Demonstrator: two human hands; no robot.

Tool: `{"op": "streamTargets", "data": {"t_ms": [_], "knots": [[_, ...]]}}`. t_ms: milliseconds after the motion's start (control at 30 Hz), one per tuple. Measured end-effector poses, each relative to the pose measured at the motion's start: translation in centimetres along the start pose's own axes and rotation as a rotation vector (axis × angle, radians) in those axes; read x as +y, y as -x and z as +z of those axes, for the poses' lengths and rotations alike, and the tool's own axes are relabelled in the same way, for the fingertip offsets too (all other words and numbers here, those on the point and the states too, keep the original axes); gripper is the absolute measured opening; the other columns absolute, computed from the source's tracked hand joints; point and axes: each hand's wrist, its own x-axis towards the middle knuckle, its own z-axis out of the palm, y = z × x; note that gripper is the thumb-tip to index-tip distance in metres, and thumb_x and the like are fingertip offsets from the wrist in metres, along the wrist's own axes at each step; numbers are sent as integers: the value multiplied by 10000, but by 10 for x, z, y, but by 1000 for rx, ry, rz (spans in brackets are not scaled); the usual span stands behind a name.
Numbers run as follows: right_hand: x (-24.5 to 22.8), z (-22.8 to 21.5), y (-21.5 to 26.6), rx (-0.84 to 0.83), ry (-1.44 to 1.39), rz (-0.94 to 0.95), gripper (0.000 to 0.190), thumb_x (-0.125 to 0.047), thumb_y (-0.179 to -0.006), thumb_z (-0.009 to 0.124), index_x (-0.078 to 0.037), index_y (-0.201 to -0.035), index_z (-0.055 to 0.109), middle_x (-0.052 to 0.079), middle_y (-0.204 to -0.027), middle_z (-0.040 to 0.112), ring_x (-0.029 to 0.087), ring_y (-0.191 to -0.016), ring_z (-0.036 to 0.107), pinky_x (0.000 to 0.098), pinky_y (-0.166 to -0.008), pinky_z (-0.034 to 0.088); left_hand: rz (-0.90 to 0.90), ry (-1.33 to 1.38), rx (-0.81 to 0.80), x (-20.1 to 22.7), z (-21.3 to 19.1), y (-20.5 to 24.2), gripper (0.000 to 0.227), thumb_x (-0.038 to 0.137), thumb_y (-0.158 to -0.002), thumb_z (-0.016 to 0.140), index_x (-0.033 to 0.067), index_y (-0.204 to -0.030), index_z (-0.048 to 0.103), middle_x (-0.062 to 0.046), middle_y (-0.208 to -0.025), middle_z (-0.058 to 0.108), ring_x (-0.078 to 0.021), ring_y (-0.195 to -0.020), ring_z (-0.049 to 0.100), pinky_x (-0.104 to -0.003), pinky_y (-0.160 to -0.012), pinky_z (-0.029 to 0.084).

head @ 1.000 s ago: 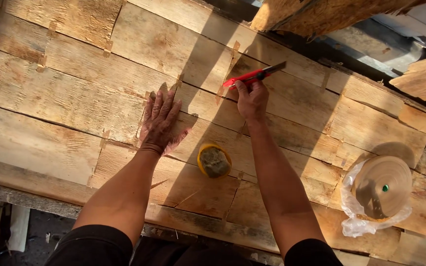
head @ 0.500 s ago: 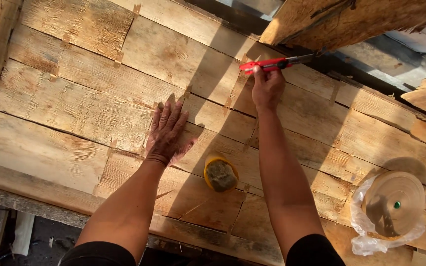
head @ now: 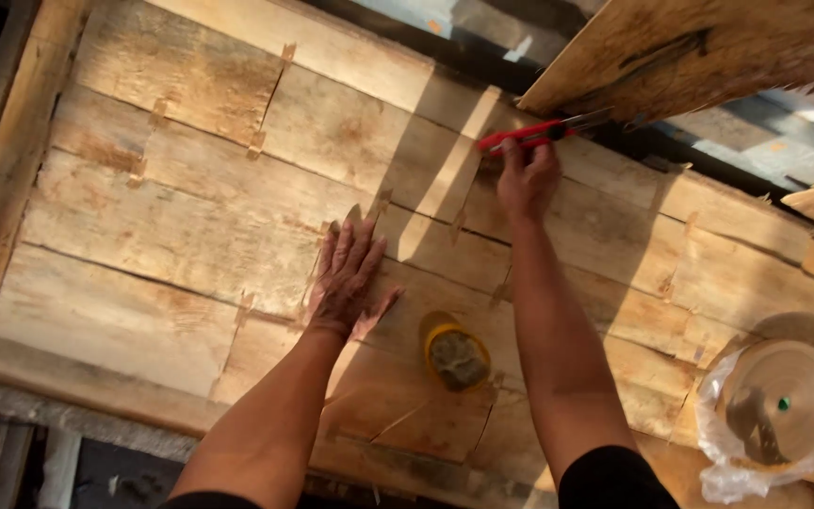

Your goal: Applying and trimming wood veneer strips on a wooden panel using glue and a utility knife.

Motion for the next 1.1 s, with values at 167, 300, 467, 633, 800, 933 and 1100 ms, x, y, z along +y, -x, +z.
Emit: {"op": "streamTargets", "data": {"t_ms": [167, 300, 467, 633, 800, 933, 1100], "knots": [[-38, -35, 1, -124, 177, 346, 233, -286, -1017, 776, -59, -1011, 723, 70, -850, 737, 207, -729, 661, 351, -667, 512, 6, 56, -10, 7, -28, -4, 925, 651, -908, 644, 86, -1591, 377, -152, -1726, 172, -386, -1597, 109, -565, -1295, 88], [-66, -98, 44, 43, -211, 324, 168, -207, -1020, 741, -61, -1061, 669, 20, -954, 753, 111, -847, 723, 264, -707, 580, 1, 165, -80, 8, -51, -8, 966, 674, -847, 632, 48, -1539, 381, -179, -1679, 176, -420, -1558, 86, -606, -1258, 58], [-216, -145, 109, 178, -164, 159, 158, -143, -1119, 711, 11, -1154, 695, 106, -1033, 761, 158, -906, 730, 303, -797, 581, 3, 154, -73, 0, -52, -4, 919, 681, -916, 549, 55, -1565, 372, -178, -1699, 190, -400, -1576, 102, -534, -1278, 54], [-321, -91, 182, 15, -281, 66, 126, -91, -1066, 723, -12, -1150, 671, 103, -1038, 737, 179, -962, 730, 304, -869, 614, 86, 363, 22, -32, -46, 17, 789, 542, -996, 570, 42, -1573, 372, -156, -1665, 342, -343, -1578, 244, -527, -1297, 103], [-279, 6, 265, -240, -192, 439, 79, -41, -976, 724, 13, -1031, 743, 87, -922, 778, 144, -841, 733, 289, -773, 601, -56, 575, 47, -80, -109, 77, 501, 170, -1054, 610, 17, -1521, 509, -210, -1622, 440, -399, -1562, 360, -476, -1308, 299], [-241, 50, 312, -230, -271, 506, 77, -66, -978, 714, -1, -1013, 732, 88, -911, 773, 133, -821, 718, 297, -757, 595, 18, 441, 9, -101, -121, 155, 451, 210, -1031, 650, 8, -1425, 562, -216, -1617, 428, -388, -1570, 345, -472, -1318, 275], [-262, 75, 292, -268, -5, 492, 124, -137, -945, 757, -27, -1000, 739, 95, -887, 785, 169, -776, 729, 343, -719, 574, 147, 255, -114, -112, -132, 211, 744, 378, -949, 652, -45, -1518, 428, -234, -1658, 294, -374, -1559, 231, -484, -1270, 180]]}}
